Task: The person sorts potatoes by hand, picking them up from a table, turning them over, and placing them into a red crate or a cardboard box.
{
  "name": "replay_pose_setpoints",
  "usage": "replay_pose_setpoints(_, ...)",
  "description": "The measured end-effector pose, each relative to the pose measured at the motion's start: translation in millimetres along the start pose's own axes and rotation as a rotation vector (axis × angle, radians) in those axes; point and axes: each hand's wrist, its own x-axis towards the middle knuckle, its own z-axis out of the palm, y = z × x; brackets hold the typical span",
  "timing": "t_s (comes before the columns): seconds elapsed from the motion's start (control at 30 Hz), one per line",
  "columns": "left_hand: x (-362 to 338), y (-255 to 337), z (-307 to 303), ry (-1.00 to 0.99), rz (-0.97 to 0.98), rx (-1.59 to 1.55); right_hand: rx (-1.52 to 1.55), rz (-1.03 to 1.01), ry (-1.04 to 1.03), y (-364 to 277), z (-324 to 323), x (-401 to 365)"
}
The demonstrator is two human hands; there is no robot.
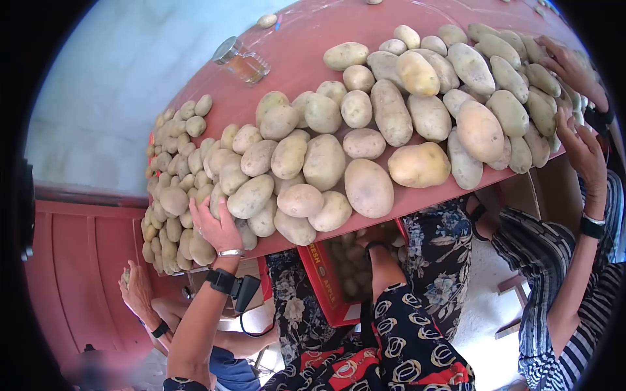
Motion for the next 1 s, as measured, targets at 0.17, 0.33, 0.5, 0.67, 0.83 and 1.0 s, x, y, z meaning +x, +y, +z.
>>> replay_pose_setpoints(0.17, -2, -6, 0, -0.012, -0.009, -0.001, 0.066, 0.117, 0.002, -22, -28, -39)
replay_pose_setpoints(0.33, 1, -3, 0, 0.014, -0.027, 0.029, 0.150, 0.220, 0.362, -45, -8, -47)
replay_pose_setpoints(0.5, 2, -4, 2, 0.027, -0.026, 0.041, 0.251, 0.185, -0.174, -56, -25, -66)
replay_pose_setpoints(0.67, -1, -3, 1, 0.047, -0.049, 0.046, 0.834, 0.020, 0.081, -73, -19, -64)
replay_pose_setpoints(0.83, 0, -2, 0, 0.054, -0.042, 0.039, 1.104, 0.049, -0.691, -116, -68, -94)
replay_pose_setpoints(1.0, 0, -5, 2, 0.063, -0.055, 0.022, 1.304, 0.084, -0.972, -142, -113, -123)
